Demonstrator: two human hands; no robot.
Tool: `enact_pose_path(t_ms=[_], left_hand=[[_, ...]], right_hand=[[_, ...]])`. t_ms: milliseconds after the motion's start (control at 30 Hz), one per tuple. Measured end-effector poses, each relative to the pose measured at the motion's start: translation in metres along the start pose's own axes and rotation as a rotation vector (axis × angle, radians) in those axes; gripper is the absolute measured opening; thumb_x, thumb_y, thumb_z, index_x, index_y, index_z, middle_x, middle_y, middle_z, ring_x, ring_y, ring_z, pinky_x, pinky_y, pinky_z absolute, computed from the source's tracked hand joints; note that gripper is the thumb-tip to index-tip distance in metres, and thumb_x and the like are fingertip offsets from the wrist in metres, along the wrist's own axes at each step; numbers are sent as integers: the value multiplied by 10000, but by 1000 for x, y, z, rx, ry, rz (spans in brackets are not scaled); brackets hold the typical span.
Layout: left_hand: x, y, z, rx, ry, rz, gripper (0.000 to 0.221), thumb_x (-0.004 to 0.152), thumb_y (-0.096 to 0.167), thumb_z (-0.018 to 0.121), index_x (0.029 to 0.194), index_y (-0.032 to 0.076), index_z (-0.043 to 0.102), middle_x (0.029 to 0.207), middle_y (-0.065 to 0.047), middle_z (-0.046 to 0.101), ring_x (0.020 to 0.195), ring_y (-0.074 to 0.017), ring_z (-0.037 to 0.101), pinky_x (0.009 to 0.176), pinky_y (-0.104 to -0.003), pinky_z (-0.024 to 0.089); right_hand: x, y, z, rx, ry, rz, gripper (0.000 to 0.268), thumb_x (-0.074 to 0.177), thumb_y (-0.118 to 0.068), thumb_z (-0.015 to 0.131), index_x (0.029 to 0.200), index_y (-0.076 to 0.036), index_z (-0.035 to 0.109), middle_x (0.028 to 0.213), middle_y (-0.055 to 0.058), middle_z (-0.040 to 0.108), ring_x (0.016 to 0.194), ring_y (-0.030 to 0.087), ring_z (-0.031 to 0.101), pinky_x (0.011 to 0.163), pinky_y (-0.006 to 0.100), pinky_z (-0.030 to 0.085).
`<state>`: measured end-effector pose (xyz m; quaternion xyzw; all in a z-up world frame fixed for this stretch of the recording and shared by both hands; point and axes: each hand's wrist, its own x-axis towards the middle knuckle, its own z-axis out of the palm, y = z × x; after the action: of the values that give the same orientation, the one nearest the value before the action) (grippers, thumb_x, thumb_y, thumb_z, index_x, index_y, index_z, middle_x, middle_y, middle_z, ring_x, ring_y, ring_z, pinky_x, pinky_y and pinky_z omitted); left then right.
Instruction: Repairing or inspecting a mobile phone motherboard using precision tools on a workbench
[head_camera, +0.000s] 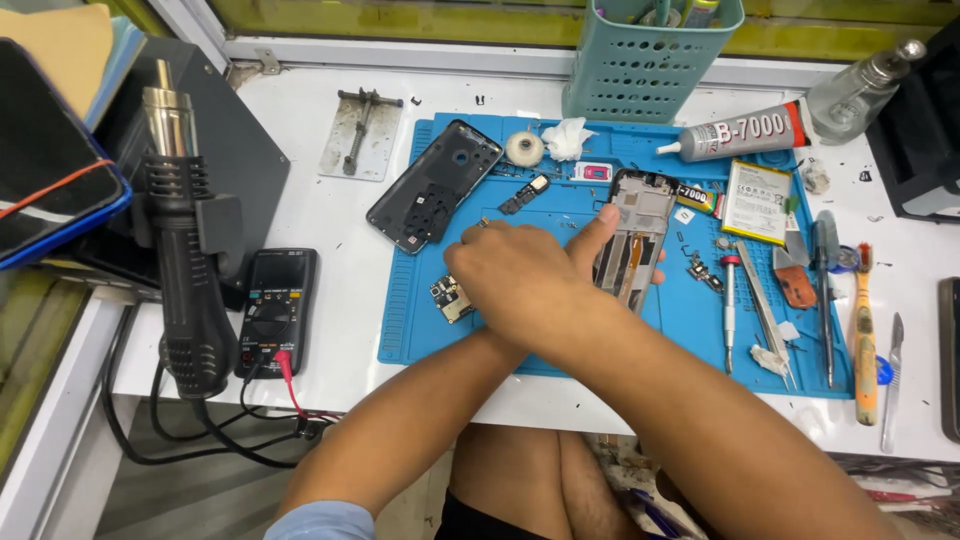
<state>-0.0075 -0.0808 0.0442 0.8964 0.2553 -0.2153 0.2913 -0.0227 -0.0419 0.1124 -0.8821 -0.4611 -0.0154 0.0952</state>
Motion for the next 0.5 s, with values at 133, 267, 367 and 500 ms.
enact_pose_path(t_ms=[133,267,367,500], left_hand=[[52,-32,20,-1517,-891,515,655,1061,630,583,1229,5,685,1117,-225,729,946,-366,747,744,-468,659],[55,-30,25,-1538,-864,500,680,1045,644,620,1214,-11,687,1115,-248,724,914,-379,752,708,-481,663],[48,-29,22,-1575,-864,477,717,1030,672,638,1207,-21,689,1118,-266,718,893,-400,752,699,-499,663],[41,-32,13,-1516,-857,509,633,1064,600,599,1196,-13,689,1093,-216,739,910,-337,759,705,-417,673]], right_hand=[[19,7,23,-62,-248,131,221,735,130,772,919,9,795,860,236,747,729,357,753,583,540,629],[20,5,21,-50,-318,206,228,752,137,758,935,12,814,954,277,748,741,389,767,586,595,623],[18,8,25,-1,-320,187,224,767,142,747,969,55,792,1007,317,732,751,400,765,603,584,633],[12,-3,7,30,-253,206,221,756,138,759,962,61,784,1005,343,715,729,406,766,569,597,632]])
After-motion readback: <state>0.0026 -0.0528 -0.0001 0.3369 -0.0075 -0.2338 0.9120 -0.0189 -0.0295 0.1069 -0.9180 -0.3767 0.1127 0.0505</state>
